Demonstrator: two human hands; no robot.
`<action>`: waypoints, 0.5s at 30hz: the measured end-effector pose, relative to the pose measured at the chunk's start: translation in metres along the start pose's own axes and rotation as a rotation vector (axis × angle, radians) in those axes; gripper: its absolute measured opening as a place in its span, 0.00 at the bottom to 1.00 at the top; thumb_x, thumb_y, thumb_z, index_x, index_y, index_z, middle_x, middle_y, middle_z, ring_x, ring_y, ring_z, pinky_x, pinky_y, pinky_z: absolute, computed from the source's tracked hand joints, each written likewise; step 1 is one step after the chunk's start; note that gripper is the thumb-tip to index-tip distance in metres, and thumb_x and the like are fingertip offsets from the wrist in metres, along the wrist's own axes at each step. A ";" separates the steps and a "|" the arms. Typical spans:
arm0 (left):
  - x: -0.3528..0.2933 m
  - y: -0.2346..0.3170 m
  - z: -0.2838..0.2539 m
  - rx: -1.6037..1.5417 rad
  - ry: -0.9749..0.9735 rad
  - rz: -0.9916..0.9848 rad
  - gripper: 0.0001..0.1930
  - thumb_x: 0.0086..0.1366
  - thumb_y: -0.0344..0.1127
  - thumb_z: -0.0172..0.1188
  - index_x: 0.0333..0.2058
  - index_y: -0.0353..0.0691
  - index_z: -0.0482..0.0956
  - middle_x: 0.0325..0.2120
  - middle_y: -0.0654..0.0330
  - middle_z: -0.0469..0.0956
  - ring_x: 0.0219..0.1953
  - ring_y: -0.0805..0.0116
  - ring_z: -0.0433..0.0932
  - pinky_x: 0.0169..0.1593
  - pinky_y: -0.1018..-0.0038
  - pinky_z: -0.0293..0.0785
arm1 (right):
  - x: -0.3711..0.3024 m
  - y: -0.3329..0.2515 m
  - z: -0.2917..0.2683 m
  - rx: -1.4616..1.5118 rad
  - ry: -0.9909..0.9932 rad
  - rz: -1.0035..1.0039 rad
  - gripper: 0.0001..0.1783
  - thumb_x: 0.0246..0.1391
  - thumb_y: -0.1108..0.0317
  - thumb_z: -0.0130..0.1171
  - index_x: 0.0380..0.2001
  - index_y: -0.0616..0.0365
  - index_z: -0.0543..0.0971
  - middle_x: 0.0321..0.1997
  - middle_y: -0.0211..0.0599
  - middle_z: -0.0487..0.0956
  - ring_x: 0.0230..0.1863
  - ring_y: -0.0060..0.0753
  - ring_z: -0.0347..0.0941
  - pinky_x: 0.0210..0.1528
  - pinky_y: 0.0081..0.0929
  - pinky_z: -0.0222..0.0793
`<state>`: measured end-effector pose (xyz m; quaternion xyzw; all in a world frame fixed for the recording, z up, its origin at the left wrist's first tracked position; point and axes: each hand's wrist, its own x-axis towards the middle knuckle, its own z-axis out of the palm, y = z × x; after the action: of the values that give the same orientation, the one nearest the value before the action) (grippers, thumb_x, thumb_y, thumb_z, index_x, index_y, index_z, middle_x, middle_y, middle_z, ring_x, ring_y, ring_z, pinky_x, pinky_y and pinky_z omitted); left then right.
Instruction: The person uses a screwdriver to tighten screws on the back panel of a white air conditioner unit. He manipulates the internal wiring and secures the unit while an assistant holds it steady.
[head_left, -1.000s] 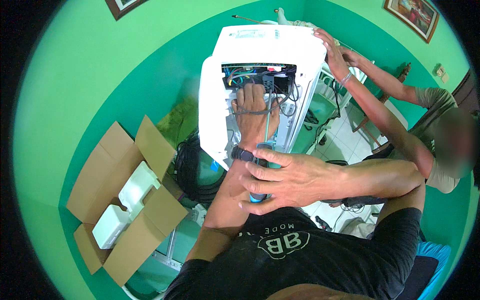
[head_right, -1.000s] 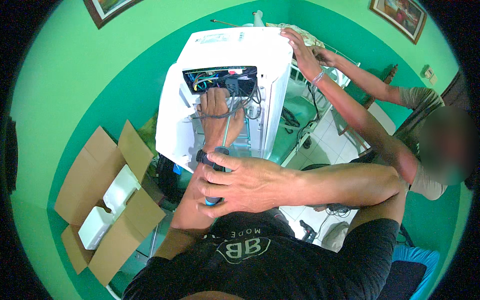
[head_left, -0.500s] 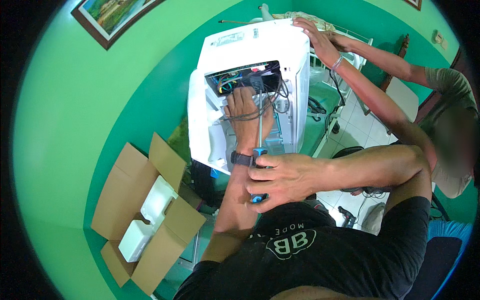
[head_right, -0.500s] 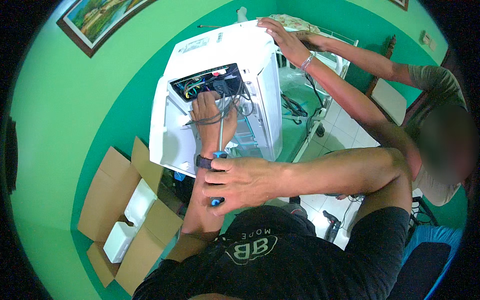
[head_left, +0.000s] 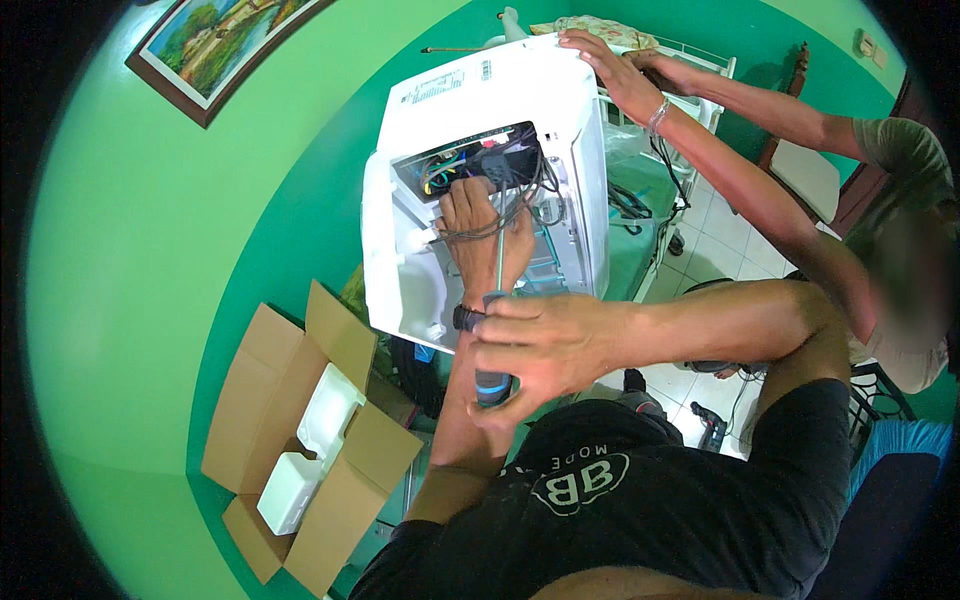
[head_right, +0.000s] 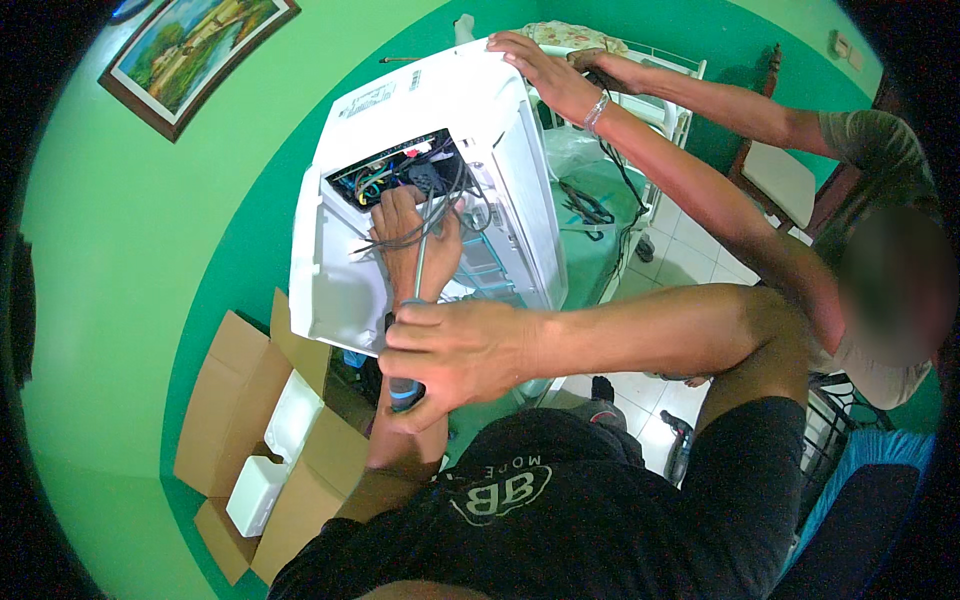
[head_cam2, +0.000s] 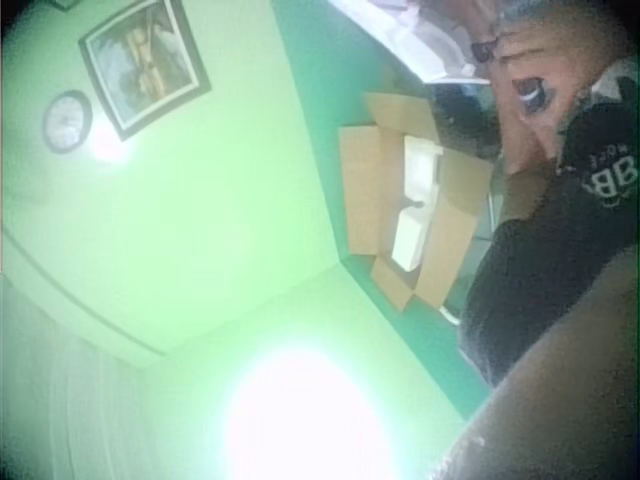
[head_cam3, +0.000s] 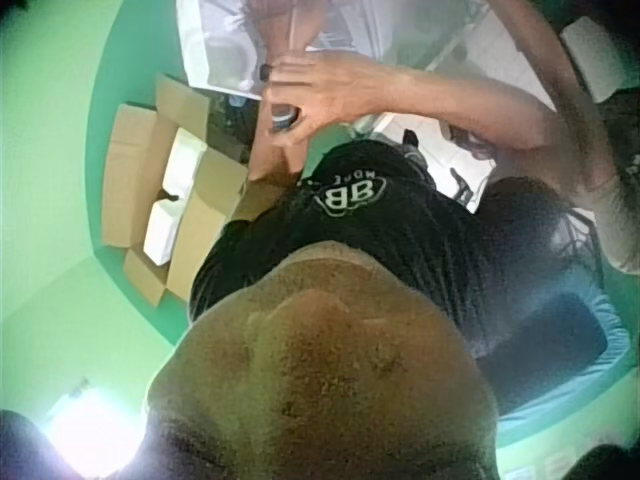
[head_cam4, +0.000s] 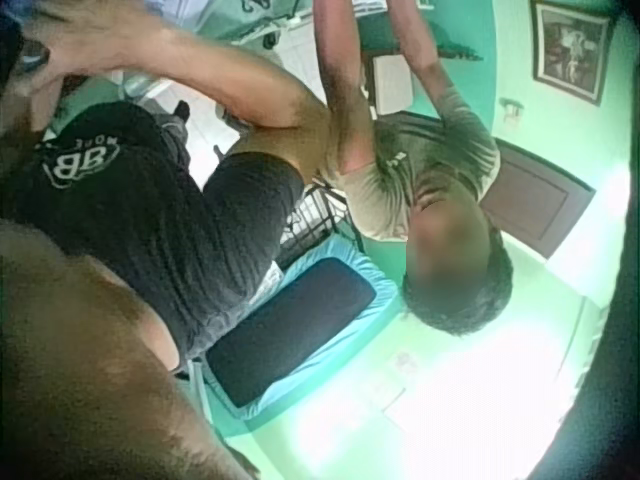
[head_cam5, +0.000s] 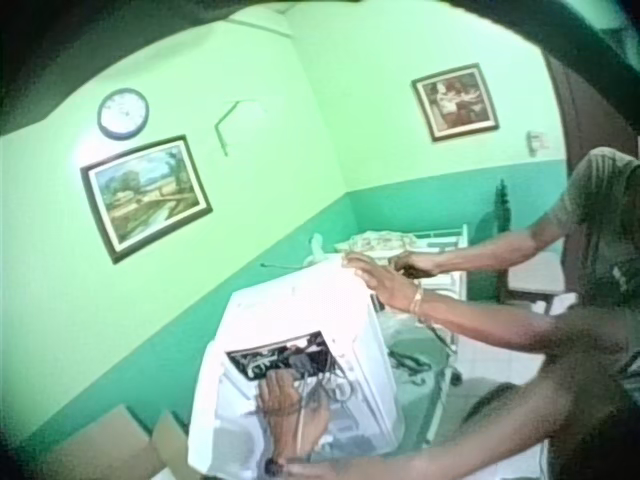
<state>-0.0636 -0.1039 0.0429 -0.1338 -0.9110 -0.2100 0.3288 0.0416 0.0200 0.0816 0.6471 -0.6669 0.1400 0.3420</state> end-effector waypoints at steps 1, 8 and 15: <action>0.000 0.000 0.001 0.001 0.004 0.000 0.22 0.61 0.47 0.72 0.41 0.38 0.72 0.41 0.52 0.72 0.48 0.47 0.71 0.50 0.48 0.65 | -0.002 -0.001 0.006 -0.032 0.119 0.039 0.18 0.55 0.59 0.59 0.50 0.28 0.78 0.44 0.32 0.75 0.50 0.39 0.75 0.59 0.44 0.69; -0.001 0.001 0.003 0.040 0.018 0.000 0.21 0.61 0.45 0.72 0.41 0.38 0.72 0.41 0.53 0.71 0.48 0.46 0.70 0.50 0.49 0.65 | 0.012 0.009 -0.008 -0.011 -0.031 -0.086 0.17 0.51 0.53 0.64 0.46 0.32 0.79 0.43 0.32 0.75 0.51 0.38 0.75 0.57 0.43 0.69; 0.001 0.002 -0.002 0.002 -0.038 -0.028 0.20 0.56 0.39 0.72 0.41 0.38 0.73 0.42 0.52 0.71 0.50 0.49 0.70 0.52 0.51 0.62 | 0.039 0.030 0.006 0.512 -0.344 -0.173 0.11 0.53 0.56 0.66 0.35 0.48 0.79 0.34 0.33 0.77 0.35 0.40 0.78 0.36 0.36 0.72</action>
<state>-0.0624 -0.1032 0.0452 -0.1247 -0.9192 -0.2108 0.3084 0.0136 -0.0097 0.1097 0.7805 -0.6007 0.1622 0.0608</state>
